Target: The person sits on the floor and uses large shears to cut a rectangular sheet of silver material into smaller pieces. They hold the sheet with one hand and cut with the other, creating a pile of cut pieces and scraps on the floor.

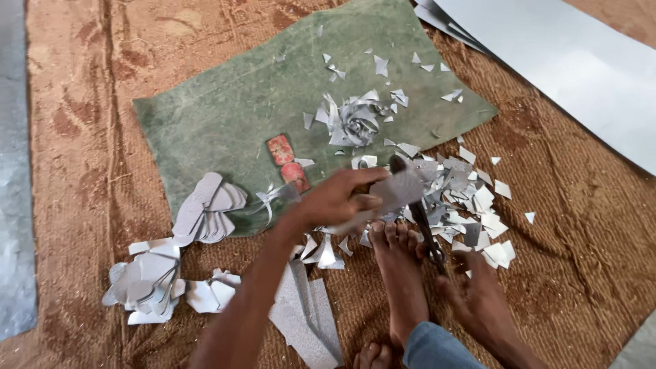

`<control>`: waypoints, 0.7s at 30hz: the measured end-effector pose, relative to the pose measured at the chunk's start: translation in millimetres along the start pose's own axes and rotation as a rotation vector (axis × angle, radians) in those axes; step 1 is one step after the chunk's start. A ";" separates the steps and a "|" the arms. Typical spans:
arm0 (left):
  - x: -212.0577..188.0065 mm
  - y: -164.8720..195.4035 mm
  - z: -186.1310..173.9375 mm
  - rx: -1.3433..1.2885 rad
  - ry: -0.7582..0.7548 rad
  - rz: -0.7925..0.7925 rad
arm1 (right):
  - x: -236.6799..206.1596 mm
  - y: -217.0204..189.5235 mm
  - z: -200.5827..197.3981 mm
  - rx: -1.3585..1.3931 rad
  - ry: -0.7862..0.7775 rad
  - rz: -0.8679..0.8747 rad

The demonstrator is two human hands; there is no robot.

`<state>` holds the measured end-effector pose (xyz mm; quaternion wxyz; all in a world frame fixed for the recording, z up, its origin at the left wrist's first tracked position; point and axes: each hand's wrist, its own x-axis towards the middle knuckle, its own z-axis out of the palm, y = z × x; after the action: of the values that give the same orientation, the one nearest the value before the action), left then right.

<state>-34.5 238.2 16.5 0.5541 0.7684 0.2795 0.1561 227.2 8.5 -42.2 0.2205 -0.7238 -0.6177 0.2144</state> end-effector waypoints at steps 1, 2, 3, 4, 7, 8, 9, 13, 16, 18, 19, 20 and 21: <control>-14.6 6.2 18.2 -0.124 0.199 0.034 | 0.3 -9.0 -8.9 0.072 0.054 0.001; -23.2 14.6 41.7 -0.249 0.397 0.075 | 3.3 -16.9 -19.4 0.140 0.110 0.004; -31.8 23.7 68.0 -0.366 0.585 0.052 | 6.7 -25.0 -27.5 0.209 0.168 0.007; -37.3 32.5 94.5 -0.487 0.770 0.028 | 11.4 -33.8 -31.0 0.273 -0.026 0.166; -42.4 49.8 153.1 -1.211 0.938 0.071 | 22.3 -57.1 -29.6 0.400 -0.389 0.341; -44.3 50.9 160.0 -1.163 1.033 -0.054 | 25.7 -63.3 -26.1 0.410 -0.361 0.182; -47.8 51.1 162.0 -1.110 1.125 -0.184 | 27.5 -67.2 -25.8 0.419 -0.334 0.025; -87.9 30.0 107.1 -0.764 0.510 0.060 | 43.2 -62.3 -46.3 -0.030 -0.249 -0.010; -101.2 26.8 77.3 -0.339 0.148 0.053 | 51.6 -57.7 -60.6 -0.321 -0.219 -0.333; -93.0 36.1 81.0 -0.088 0.028 -0.039 | 49.2 -59.0 -63.8 -0.471 -0.188 -0.634; -86.0 43.5 89.4 0.169 -0.028 -0.073 | 46.4 -60.3 -63.8 -0.482 -0.184 -0.653; -77.0 51.5 99.8 0.426 -0.082 -0.108 | 43.1 -61.5 -63.5 -0.492 -0.181 -0.672; -70.2 57.5 107.2 0.685 -0.137 -0.142 | 39.3 -61.9 -62.9 -0.502 -0.174 -0.691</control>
<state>-16.7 100.7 39.3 0.2912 0.8970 0.3305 -0.0375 220.0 52.6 43.4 0.0438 -0.4850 -0.8728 0.0314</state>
